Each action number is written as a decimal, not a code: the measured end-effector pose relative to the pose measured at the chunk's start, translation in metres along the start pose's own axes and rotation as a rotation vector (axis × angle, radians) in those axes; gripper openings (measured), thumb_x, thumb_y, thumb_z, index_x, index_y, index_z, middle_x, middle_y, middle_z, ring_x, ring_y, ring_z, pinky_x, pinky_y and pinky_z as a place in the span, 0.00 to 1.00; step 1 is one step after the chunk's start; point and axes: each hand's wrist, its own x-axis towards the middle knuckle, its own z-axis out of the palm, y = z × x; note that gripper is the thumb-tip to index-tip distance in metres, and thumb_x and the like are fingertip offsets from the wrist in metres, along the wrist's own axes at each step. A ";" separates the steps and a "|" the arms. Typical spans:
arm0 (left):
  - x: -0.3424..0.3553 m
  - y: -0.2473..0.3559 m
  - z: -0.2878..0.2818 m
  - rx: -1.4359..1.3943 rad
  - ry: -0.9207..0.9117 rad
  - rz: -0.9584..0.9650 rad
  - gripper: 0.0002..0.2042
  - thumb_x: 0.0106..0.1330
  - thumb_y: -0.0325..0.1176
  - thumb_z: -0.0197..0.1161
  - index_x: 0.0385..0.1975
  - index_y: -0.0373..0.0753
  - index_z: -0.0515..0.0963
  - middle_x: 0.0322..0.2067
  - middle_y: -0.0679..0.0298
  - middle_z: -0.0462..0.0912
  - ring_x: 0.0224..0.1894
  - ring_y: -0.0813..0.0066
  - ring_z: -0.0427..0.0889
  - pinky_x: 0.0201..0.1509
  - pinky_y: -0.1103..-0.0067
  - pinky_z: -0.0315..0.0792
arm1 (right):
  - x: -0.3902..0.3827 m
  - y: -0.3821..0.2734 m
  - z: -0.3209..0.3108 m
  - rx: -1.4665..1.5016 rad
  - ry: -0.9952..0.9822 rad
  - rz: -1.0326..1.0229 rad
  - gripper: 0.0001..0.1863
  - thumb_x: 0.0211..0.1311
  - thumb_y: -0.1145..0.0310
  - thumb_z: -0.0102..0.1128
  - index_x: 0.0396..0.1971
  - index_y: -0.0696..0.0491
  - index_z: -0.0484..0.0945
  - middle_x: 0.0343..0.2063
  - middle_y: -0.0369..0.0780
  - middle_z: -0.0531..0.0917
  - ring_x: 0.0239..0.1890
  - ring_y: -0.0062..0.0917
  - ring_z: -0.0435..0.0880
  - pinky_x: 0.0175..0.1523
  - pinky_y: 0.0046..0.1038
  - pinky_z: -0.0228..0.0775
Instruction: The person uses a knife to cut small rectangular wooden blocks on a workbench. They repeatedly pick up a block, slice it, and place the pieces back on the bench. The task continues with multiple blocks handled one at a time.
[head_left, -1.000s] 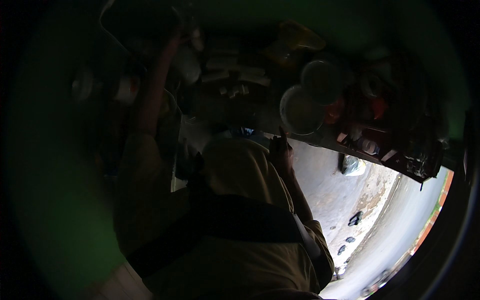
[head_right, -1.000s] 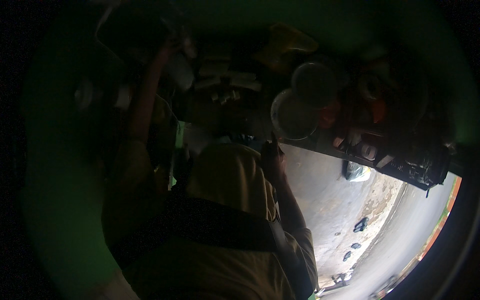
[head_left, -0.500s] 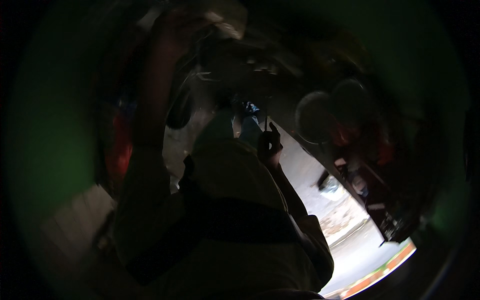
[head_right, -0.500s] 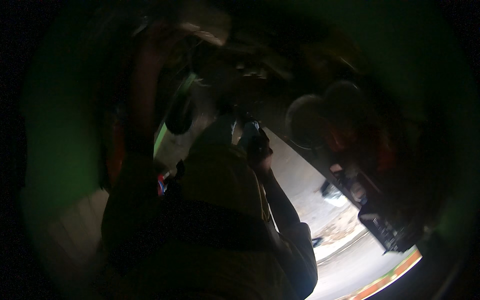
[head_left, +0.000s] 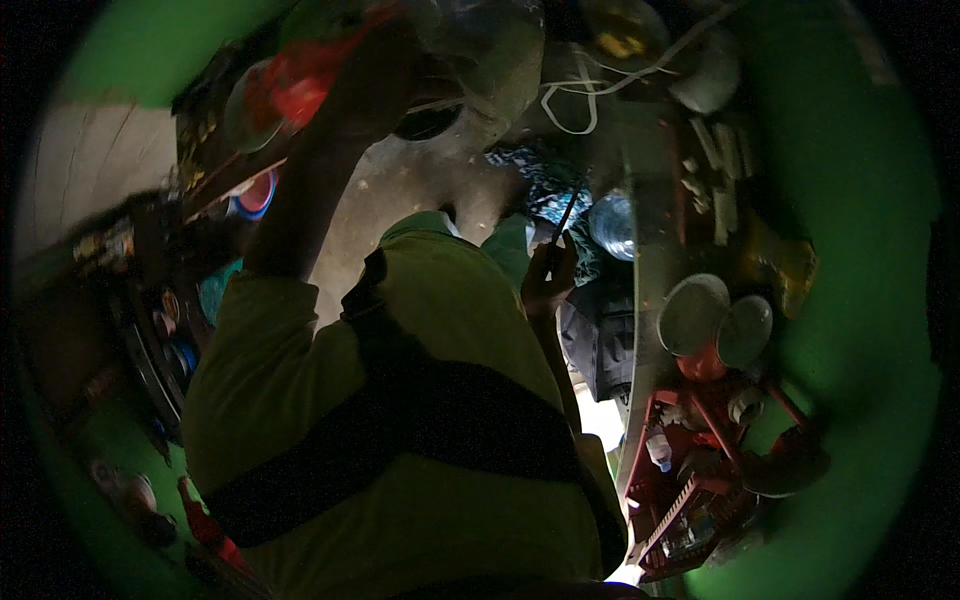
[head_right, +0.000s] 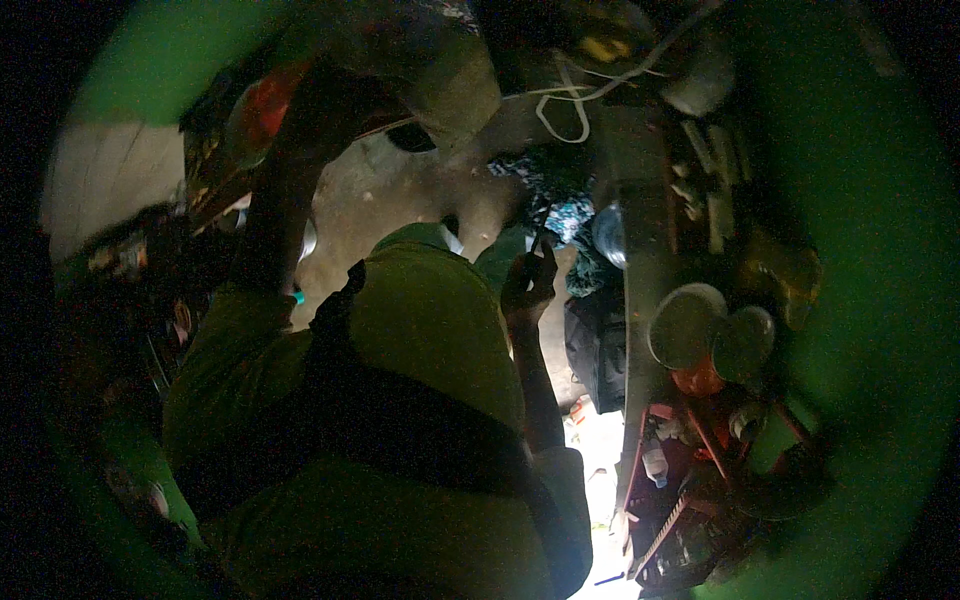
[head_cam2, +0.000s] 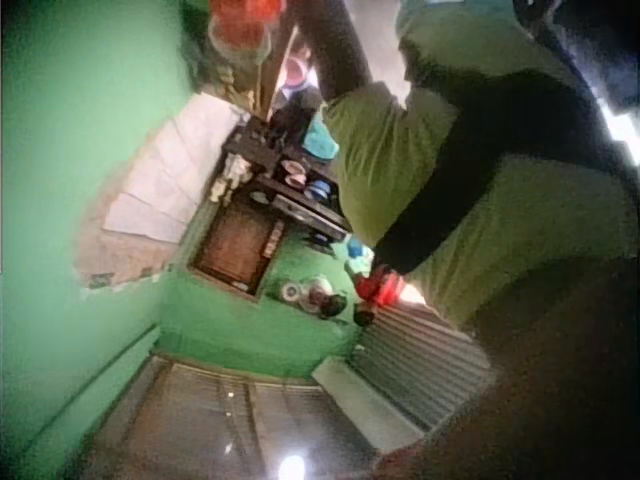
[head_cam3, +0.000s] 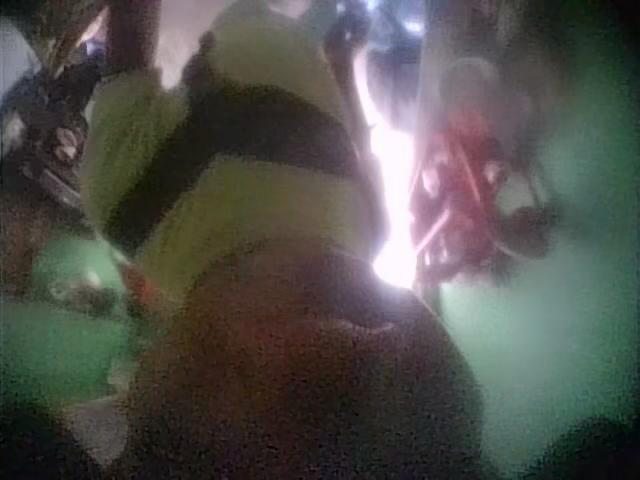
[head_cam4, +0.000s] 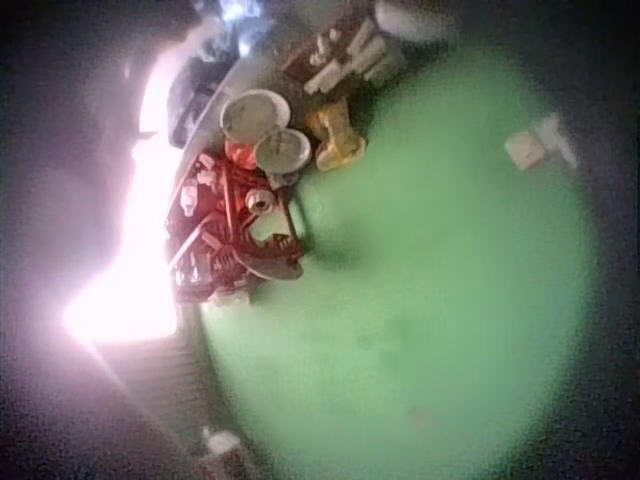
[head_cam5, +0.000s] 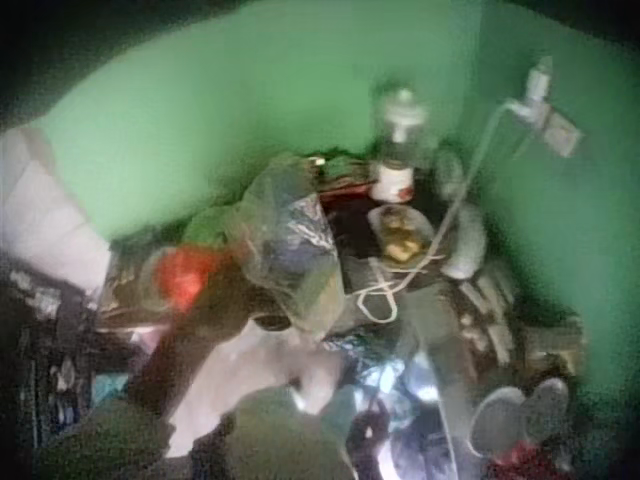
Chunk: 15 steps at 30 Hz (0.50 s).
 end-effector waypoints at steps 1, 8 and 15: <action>-0.018 0.010 -0.019 0.072 0.056 0.017 0.20 0.77 0.42 0.60 0.62 0.39 0.76 0.55 0.55 0.85 0.57 0.51 0.85 0.63 0.55 0.81 | -0.009 -0.001 0.010 -0.025 -0.023 -0.030 0.23 0.73 0.76 0.65 0.64 0.62 0.74 0.29 0.37 0.83 0.28 0.17 0.78 0.34 0.24 0.72; -0.182 0.089 -0.140 0.417 0.458 0.055 0.23 0.75 0.46 0.62 0.64 0.40 0.74 0.54 0.56 0.85 0.56 0.50 0.85 0.60 0.54 0.82 | -0.081 -0.004 0.082 0.027 -0.183 0.074 0.24 0.73 0.70 0.66 0.65 0.59 0.73 0.29 0.36 0.83 0.27 0.17 0.76 0.35 0.23 0.71; -0.347 0.138 -0.226 0.530 0.848 0.062 0.27 0.73 0.50 0.64 0.65 0.41 0.72 0.54 0.56 0.85 0.54 0.49 0.86 0.57 0.53 0.83 | -0.101 -0.027 0.107 0.053 -0.351 0.055 0.24 0.74 0.72 0.65 0.67 0.54 0.72 0.32 0.38 0.85 0.33 0.20 0.81 0.40 0.26 0.77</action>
